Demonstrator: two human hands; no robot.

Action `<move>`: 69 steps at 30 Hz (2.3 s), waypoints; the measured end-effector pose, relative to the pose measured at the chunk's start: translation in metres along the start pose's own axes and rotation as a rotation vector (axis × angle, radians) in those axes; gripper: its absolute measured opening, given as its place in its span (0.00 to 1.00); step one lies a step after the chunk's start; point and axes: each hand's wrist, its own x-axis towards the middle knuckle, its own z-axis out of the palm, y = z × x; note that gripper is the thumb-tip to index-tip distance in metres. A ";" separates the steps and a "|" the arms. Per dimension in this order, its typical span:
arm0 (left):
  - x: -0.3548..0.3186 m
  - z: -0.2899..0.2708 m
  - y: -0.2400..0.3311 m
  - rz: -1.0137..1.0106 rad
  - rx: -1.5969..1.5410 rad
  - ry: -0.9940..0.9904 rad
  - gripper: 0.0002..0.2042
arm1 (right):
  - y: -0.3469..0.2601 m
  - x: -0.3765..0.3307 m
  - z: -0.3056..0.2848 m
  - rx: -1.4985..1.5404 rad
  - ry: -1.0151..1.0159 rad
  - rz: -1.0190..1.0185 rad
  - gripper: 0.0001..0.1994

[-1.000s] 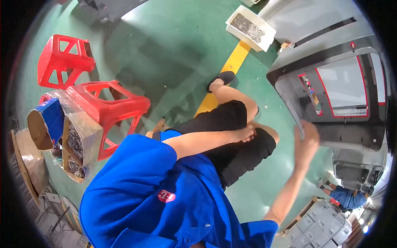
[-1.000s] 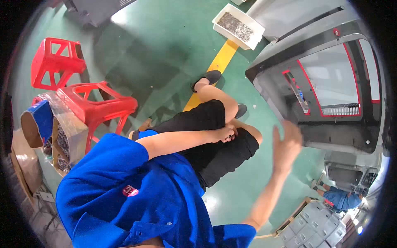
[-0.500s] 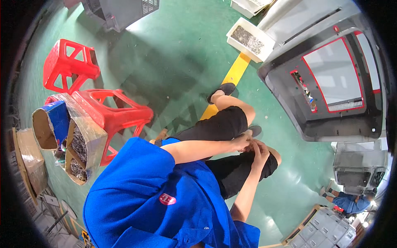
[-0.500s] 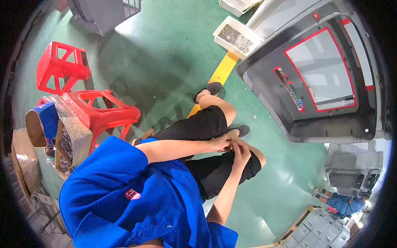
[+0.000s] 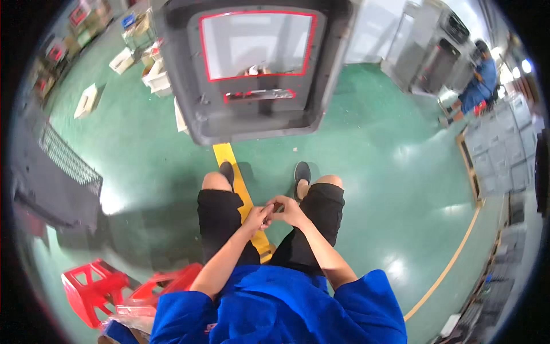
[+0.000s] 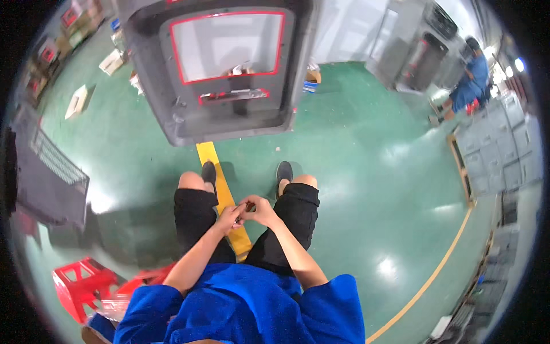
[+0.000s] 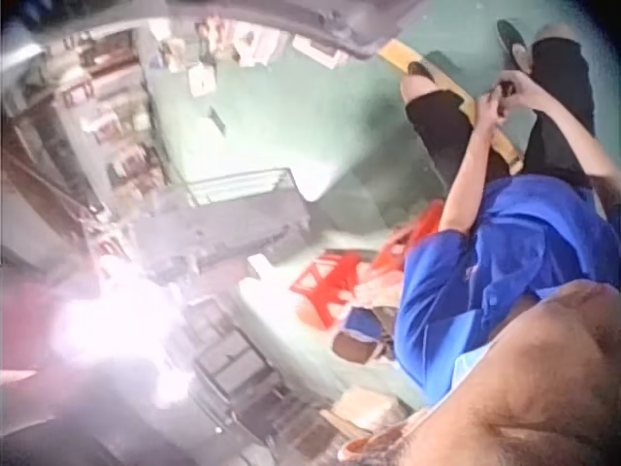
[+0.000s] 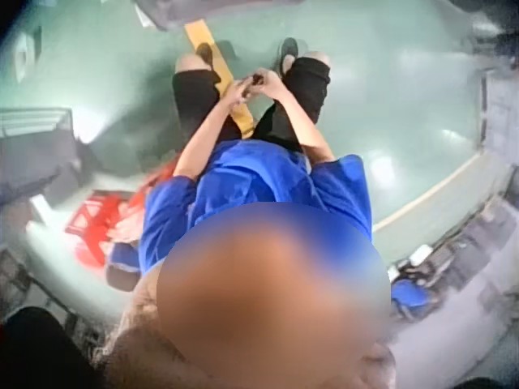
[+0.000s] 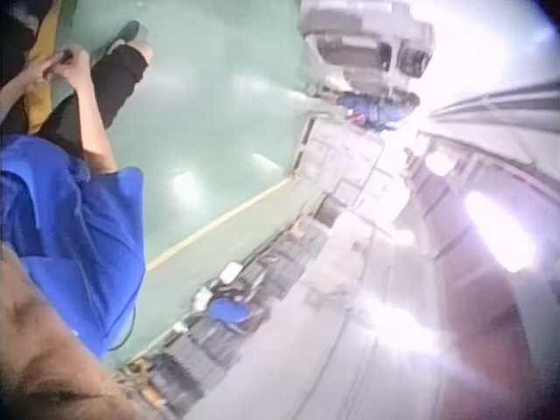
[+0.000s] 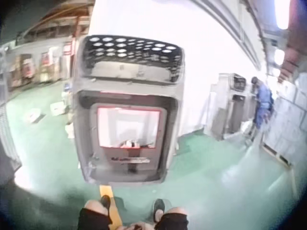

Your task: Attaching small components and screws to a metal cabinet housing.

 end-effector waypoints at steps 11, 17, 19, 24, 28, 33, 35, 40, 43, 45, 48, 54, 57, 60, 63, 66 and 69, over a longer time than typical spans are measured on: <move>-0.017 -0.044 0.000 -0.101 0.029 0.022 0.23 | 0.004 0.014 0.039 -0.356 0.133 -0.152 0.10; -0.028 -0.064 -0.005 -0.125 -0.068 -0.036 0.22 | -0.011 0.022 0.057 -0.595 0.071 -0.290 0.08; -0.030 -0.059 -0.005 -0.144 -0.118 -0.032 0.21 | -0.014 0.020 0.054 -0.591 0.067 -0.320 0.07; -0.042 -0.053 -0.006 -0.095 -0.326 0.024 0.19 | -0.010 0.020 0.054 -0.499 0.126 -0.276 0.06; -0.046 -0.066 -0.014 -0.081 -0.369 0.004 0.18 | -0.006 0.020 0.056 -0.414 0.149 -0.209 0.05; -0.037 -0.081 -0.019 -0.021 -0.312 0.018 0.14 | -0.002 0.024 0.056 -0.344 0.150 -0.198 0.05; -0.032 -0.081 -0.021 -0.045 -0.312 0.028 0.13 | -0.005 0.026 0.055 -0.300 0.100 -0.149 0.06; -0.020 -0.080 -0.028 -0.098 -0.284 0.069 0.10 | -0.001 0.031 0.051 -0.176 -0.009 -0.102 0.06; -0.017 -0.077 -0.029 -0.116 -0.212 0.125 0.09 | 0.003 0.029 0.048 -0.219 -0.067 -0.083 0.06; -0.016 -0.074 -0.028 -0.119 -0.194 0.124 0.09 | 0.008 0.030 0.046 -0.212 -0.079 -0.070 0.07; -0.012 -0.073 -0.029 -0.128 -0.177 0.107 0.09 | 0.015 0.030 0.045 -0.204 -0.059 -0.095 0.07; -0.004 -0.069 -0.034 -0.154 -0.171 0.066 0.09 | 0.016 0.031 0.048 -0.299 -0.055 -0.051 0.08; -0.003 -0.069 -0.036 -0.153 -0.154 0.047 0.09 | 0.014 0.032 0.048 -0.356 -0.075 -0.038 0.08; 0.001 -0.067 -0.035 -0.162 -0.142 0.011 0.09 | 0.031 0.032 0.049 -0.404 -0.038 -0.092 0.07; 0.003 -0.074 -0.044 -0.180 -0.218 -0.027 0.09 | 0.031 0.033 0.051 -0.505 -0.064 -0.143 0.08; 0.008 -0.080 -0.049 -0.175 -0.354 -0.070 0.10 | 0.027 0.035 0.050 -0.565 -0.029 -0.265 0.06; 0.010 -0.081 -0.049 -0.169 -0.442 -0.097 0.09 | 0.029 0.036 0.053 -0.688 0.015 -0.433 0.05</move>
